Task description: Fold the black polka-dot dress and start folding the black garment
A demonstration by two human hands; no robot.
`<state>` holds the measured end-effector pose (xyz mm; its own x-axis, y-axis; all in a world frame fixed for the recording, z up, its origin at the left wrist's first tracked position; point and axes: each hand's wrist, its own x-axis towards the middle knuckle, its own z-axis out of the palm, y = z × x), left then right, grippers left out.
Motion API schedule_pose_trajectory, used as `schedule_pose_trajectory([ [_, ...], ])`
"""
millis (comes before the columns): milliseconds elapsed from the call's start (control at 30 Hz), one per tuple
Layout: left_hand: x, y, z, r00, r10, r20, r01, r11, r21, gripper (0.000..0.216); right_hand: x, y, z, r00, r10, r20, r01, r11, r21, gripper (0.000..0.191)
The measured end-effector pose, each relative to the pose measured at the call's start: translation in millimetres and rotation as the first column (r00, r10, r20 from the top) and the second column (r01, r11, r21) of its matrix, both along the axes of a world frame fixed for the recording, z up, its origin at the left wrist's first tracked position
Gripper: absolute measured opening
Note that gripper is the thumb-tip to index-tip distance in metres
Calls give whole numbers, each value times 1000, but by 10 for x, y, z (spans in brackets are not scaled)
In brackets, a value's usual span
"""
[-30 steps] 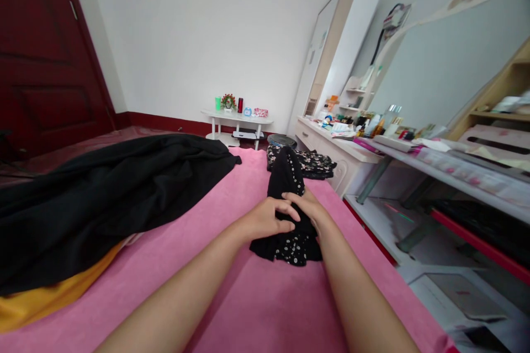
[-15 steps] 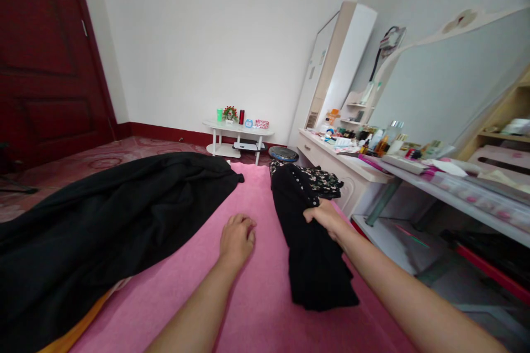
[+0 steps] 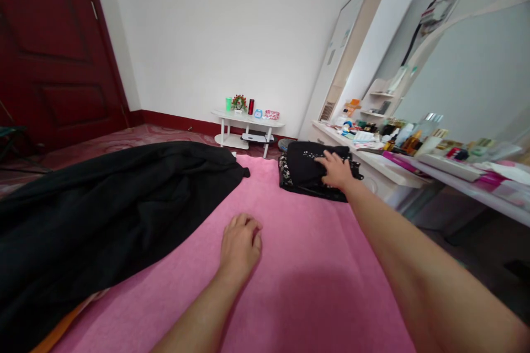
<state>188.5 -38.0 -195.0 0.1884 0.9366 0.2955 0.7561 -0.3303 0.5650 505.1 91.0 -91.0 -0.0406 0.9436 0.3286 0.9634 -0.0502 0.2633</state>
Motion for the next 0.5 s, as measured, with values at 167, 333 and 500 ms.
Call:
schedule_pose_trajectory([
  [167, 23, -4, 3, 1000, -8, -25, 8, 1000, 18, 19, -268, -12, -595, 982, -100, -160, 102, 995, 9, 71],
  [333, 45, -27, 9, 999, -16, -34, 17, 1000, 24, 20, -451, 86, -251, 914, -187, -359, 177, 982, -62, 58],
  [500, 55, -31, -1, 999, -28, -17, 29, 999, 15, 19, -818, 253, -127, 855, -196, -481, 244, 969, 39, 78],
])
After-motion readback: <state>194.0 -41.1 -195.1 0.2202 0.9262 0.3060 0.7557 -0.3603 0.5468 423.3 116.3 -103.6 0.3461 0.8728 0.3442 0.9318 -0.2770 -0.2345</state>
